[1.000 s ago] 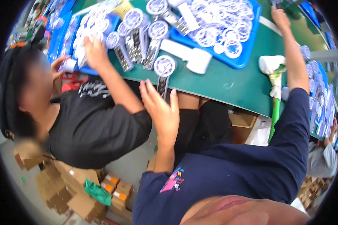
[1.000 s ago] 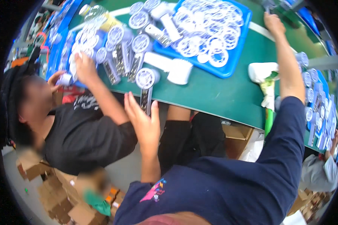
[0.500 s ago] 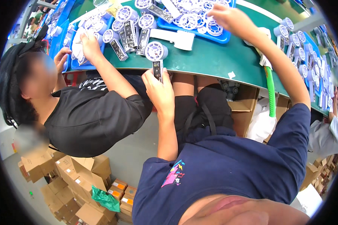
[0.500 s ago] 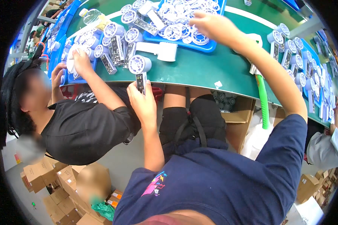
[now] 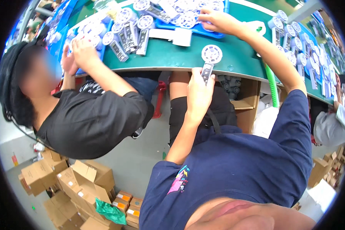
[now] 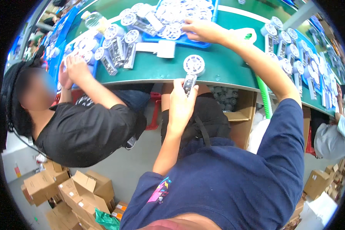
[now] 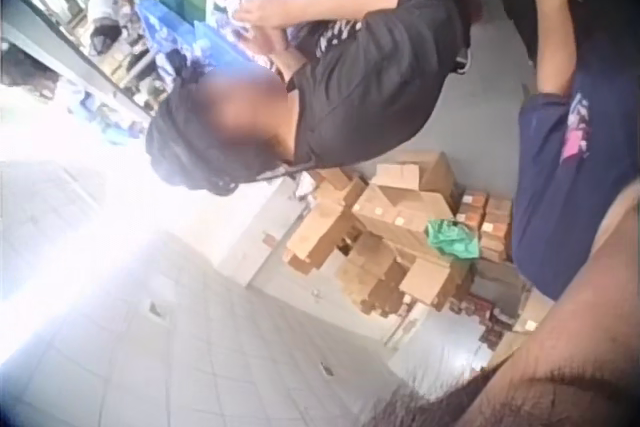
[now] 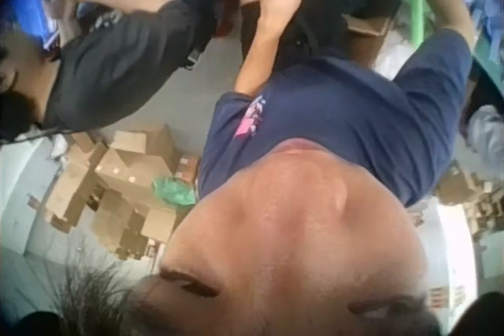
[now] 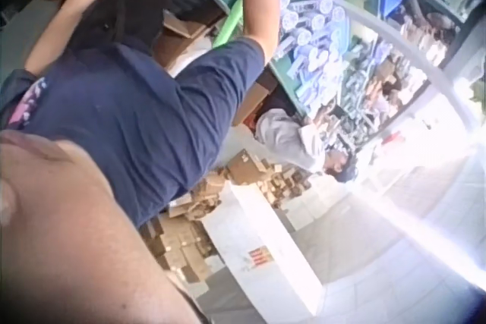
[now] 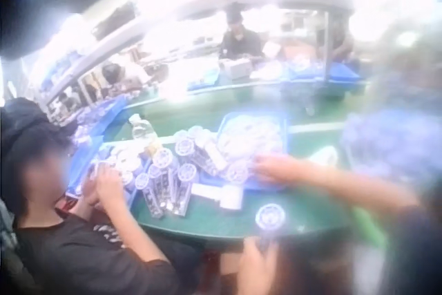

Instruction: Manually assemble components of handheld portable fans on a production line.

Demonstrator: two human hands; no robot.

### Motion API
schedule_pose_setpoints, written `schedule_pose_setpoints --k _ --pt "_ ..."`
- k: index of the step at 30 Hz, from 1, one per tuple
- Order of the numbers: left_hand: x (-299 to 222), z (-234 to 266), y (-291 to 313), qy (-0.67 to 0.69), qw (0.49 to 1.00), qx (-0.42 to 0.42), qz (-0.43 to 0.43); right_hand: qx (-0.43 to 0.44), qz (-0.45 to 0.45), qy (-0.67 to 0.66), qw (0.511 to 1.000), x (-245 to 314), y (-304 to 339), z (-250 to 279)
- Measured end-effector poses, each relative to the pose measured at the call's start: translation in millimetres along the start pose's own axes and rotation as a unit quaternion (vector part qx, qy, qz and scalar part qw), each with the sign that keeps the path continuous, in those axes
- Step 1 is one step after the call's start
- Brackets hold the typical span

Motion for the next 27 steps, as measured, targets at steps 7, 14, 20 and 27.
schedule_pose_setpoints --k 7,14,20,27 --pt "31 -24 -7 0.23 0.956 0.094 0.154 -0.143 -0.086 -0.117 0.979 51 44 63" --pt "26 -35 -8 0.384 0.867 0.175 0.267 -0.059 -0.268 -0.377 0.885 91 97 73" --pt "16 -42 0 0.43 0.847 0.164 0.266 -0.048 -0.237 -0.304 0.921 110 97 53" --pt "7 -39 3 0.395 0.871 0.153 0.248 -0.111 -0.143 -0.161 0.97 132 102 60"
Point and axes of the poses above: each hand's wrist, its own y-axis away from the middle knuckle, its own z-axis out of the back of the hand, x = y × z, the point moved 4 cm from there along -y, towards the middle knuckle, and after that the axes turned 7 degrees about -x, right-handed, at the moved point
